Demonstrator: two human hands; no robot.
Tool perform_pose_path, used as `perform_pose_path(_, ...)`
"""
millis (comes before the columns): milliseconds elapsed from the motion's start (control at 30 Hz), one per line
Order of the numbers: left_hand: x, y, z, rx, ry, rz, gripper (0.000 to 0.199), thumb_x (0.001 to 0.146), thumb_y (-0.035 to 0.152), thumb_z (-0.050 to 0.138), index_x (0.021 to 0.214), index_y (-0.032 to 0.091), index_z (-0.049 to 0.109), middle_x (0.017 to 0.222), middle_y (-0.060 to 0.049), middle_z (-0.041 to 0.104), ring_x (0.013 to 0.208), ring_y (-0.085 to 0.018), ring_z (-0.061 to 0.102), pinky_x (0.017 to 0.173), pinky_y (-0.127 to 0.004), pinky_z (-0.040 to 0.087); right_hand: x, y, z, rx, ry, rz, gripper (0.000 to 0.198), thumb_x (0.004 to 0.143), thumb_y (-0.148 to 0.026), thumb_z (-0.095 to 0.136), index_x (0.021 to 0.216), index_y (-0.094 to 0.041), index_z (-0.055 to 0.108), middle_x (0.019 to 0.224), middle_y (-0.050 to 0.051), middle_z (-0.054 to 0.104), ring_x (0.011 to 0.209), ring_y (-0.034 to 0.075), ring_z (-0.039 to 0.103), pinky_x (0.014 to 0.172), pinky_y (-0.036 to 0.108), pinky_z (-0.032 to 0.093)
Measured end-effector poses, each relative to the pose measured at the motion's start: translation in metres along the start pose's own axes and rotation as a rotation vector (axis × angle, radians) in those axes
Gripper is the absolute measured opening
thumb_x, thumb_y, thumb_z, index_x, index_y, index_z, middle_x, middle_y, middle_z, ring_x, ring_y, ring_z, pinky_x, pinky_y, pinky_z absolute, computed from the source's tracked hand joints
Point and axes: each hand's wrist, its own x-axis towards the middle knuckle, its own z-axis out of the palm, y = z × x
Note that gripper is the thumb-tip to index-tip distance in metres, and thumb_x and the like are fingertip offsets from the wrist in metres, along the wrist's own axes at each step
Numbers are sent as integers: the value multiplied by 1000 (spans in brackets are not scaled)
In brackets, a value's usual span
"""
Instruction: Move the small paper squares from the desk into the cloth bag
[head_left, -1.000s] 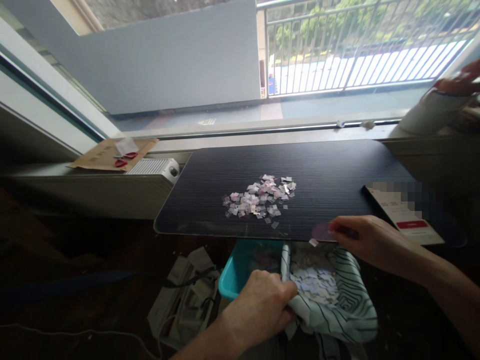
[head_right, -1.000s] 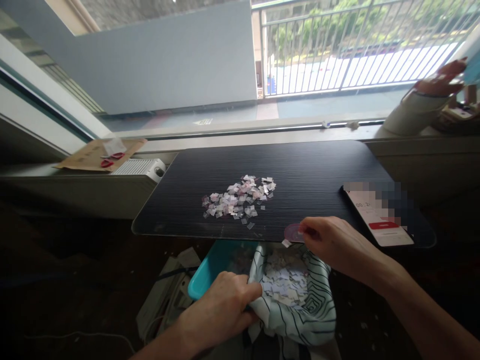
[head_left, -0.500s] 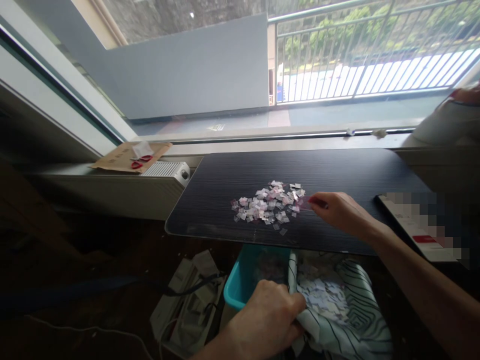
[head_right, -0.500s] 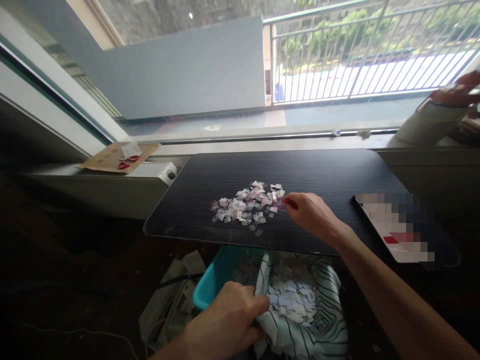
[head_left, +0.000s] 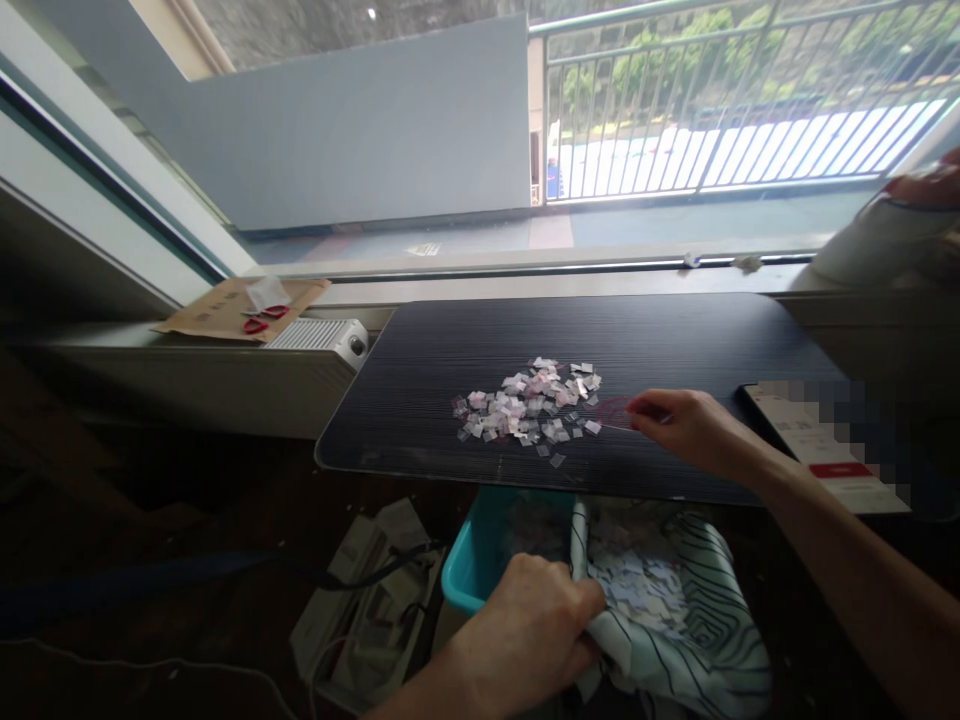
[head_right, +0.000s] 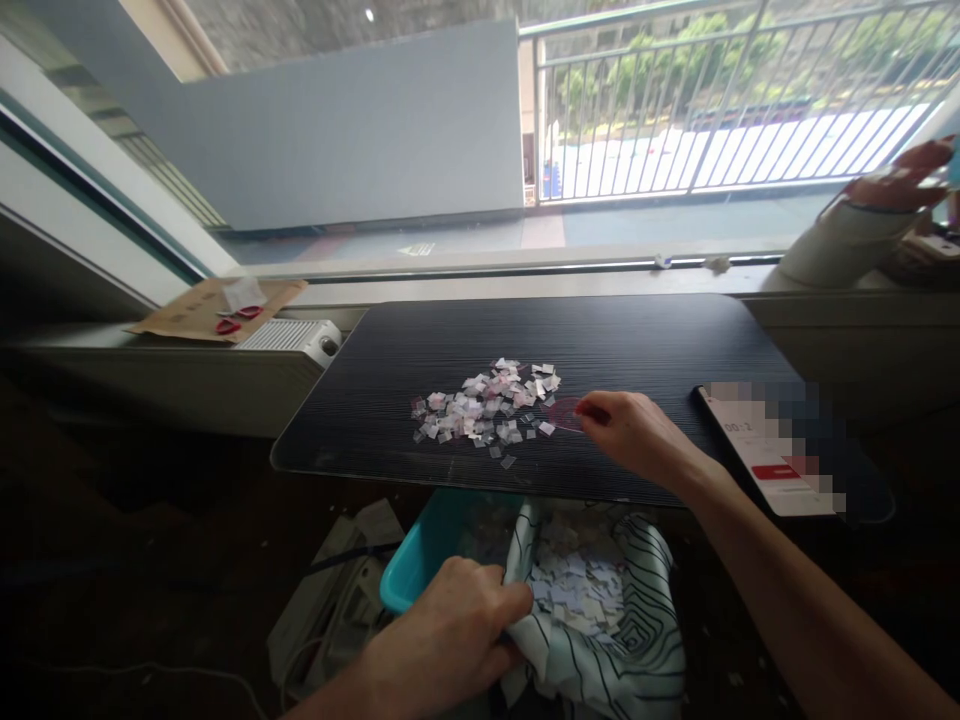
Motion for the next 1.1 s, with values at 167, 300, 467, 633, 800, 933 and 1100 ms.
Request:
perform_pose_path(167, -1, 0, 0, 19, 18, -3, 13, 79, 33, 66, 80, 21, 61, 75, -3, 66, 65, -23, 63, 54, -28, 39, 0, 2, 0, -4, 36, 36, 22, 81, -35, 53, 79, -23, 70, 67, 0, 70, 61, 15, 61, 56, 25, 42)
perform_pose_path(300, -1, 0, 1, 25, 20, -3, 12, 78, 31, 66, 80, 20, 61, 74, -3, 66, 65, -22, 63, 54, -27, 39, 1, 1, 0, 20, 24, 15, 22, 81, -35, 53, 80, -22, 71, 68, 0, 70, 58, 14, 60, 55, 24, 42)
perform_pose_path(467, 0, 0, 1, 12, 12, 7, 12, 80, 32, 64, 80, 21, 61, 75, -2, 66, 64, -22, 63, 55, -27, 38, 3, 3, 0, -46, 49, 73, 23, 81, -36, 52, 80, -22, 70, 67, 0, 69, 60, 15, 60, 56, 25, 40)
perform_pose_path(633, -1, 0, 1, 18, 16, 5, 11, 80, 32, 65, 81, 21, 61, 76, -2, 66, 65, -23, 63, 54, -28, 38, 1, -3, -4, -40, -14, 48, 23, 81, -36, 51, 80, -22, 69, 68, 0, 68, 60, 15, 59, 57, 25, 39)
perform_pose_path(800, -1, 0, 1, 17, 22, 2, 11, 79, 31, 66, 81, 21, 61, 76, -2, 66, 66, -23, 64, 55, -27, 39, -9, -2, -10, -138, -14, 76, 22, 82, -35, 49, 80, -23, 67, 68, 0, 68, 61, 16, 60, 57, 26, 38)
perform_pose_path(933, 0, 0, 1, 23, 14, 5, 12, 78, 32, 67, 81, 21, 61, 76, -2, 67, 66, -23, 64, 55, -28, 40, -18, -1, -14, -120, -17, 72, 22, 83, -35, 49, 82, -23, 68, 70, 0, 69, 63, 15, 61, 58, 25, 39)
perform_pose_path(1100, 1, 0, -1, 28, 20, 13, 13, 79, 33, 66, 80, 21, 60, 76, -1, 67, 67, -23, 64, 57, -28, 41, -26, -4, -20, -170, -80, 93, 21, 82, -32, 49, 82, -23, 68, 68, 0, 67, 61, 14, 59, 56, 25, 37)
